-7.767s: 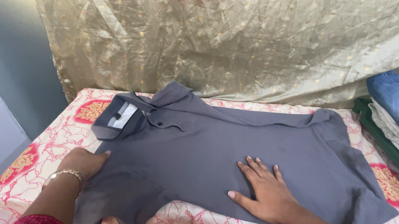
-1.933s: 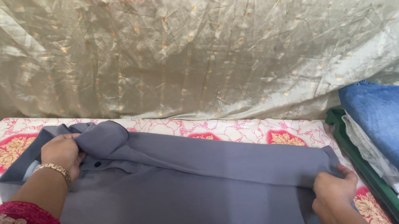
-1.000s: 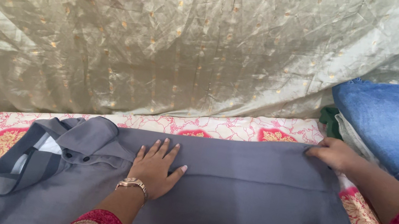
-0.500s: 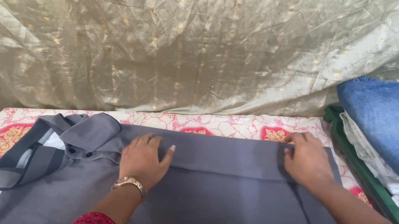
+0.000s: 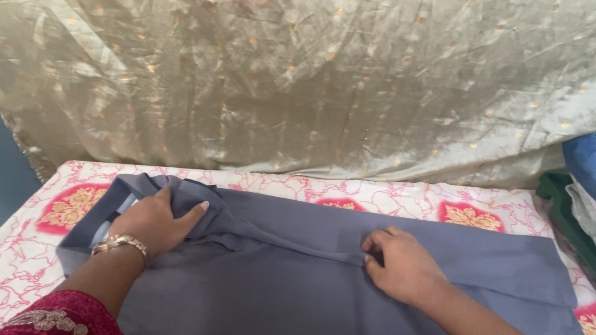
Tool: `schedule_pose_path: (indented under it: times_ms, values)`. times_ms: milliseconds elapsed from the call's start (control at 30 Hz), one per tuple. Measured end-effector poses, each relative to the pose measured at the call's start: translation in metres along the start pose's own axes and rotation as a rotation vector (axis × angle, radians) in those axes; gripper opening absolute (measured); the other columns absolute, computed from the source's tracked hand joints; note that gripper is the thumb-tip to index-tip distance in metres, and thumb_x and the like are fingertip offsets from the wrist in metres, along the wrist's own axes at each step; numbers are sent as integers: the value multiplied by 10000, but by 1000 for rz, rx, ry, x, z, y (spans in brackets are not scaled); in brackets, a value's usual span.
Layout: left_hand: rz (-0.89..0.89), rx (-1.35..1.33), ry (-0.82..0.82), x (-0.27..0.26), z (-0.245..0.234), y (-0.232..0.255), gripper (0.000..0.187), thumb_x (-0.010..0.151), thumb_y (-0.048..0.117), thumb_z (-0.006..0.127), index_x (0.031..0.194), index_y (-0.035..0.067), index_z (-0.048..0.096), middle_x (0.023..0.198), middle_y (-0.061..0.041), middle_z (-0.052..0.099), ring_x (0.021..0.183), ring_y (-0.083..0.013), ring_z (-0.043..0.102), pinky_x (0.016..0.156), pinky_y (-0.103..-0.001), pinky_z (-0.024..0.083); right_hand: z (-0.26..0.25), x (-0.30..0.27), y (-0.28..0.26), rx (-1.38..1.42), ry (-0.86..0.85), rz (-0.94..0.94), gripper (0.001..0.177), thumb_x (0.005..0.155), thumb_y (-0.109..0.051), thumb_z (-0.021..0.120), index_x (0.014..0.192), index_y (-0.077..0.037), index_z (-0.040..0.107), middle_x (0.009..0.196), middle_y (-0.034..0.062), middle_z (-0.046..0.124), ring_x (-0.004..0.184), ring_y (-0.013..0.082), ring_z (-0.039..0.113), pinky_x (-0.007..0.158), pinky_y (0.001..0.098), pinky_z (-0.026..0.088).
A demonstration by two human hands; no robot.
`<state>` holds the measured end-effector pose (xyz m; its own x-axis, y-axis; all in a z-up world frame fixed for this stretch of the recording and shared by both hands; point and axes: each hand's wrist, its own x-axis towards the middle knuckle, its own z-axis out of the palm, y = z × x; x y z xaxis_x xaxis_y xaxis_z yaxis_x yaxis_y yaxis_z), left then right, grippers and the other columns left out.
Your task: The person folds a pair of blue jeans on a patterned table, then folds a gray polo shirt. The person smooths and aligns the garments, folds them into compact rectangles, and places the jeans on a stack of other folded clothes.
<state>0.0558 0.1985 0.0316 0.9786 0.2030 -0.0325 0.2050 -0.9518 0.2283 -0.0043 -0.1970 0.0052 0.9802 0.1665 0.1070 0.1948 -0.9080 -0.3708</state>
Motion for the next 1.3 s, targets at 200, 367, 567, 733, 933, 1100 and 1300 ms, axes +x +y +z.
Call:
schedule_pose_path:
  times_ms: [200,367,567,733,933,1100,1300]
  values:
    - [190,-203,58,36,14,-30,403,762,355,709,1027,61,790,993,-162,791,982,-308,742,919,-387,563,18,27,-37,72,18,6,242,852,-211,695,1059,-91,730,1126,118,714,1077,270,693,965,385,536]
    - [349,-610,51,56,22,-44,193,822,122,653,992,31,660,831,-122,739,785,-224,692,741,-331,528,45,56,-85,365,-15,-33,362,851,-264,706,1160,-75,695,1167,100,770,1076,214,744,973,351,567]
    - [553,-1149,-409,74,12,-43,269,741,-201,520,860,38,490,917,-107,696,796,-128,636,653,-267,525,60,84,-146,523,-62,-133,1004,747,-303,864,1543,-135,275,1433,132,514,1253,276,562,1012,386,474]
    - [566,-1012,-541,70,-1,-42,281,789,-83,529,1023,56,598,1077,-170,769,953,-163,697,795,-277,542,71,90,-177,331,-155,-341,950,717,-322,903,1468,-76,376,1274,164,627,1209,299,607,1031,380,472]
    - [829,-133,-107,74,-17,-65,631,682,166,728,1305,130,635,1258,-150,674,1154,-336,612,979,-436,472,89,79,-175,424,-10,-552,388,734,-87,683,1112,-20,741,1132,141,722,1104,301,698,955,356,542]
    - [617,151,-88,77,-20,-83,442,806,247,625,1238,174,677,1208,-105,701,1183,-322,634,1008,-454,502,88,77,-180,1030,-132,-254,504,785,19,509,1255,-41,682,1194,77,738,1141,209,669,985,321,511]
    - [732,74,31,70,-18,-85,471,722,286,685,1166,131,650,1184,-100,691,1203,-321,598,1047,-445,440,68,82,-183,1539,-124,445,444,1039,-300,380,1309,-67,645,1292,99,689,1136,214,642,969,394,499]
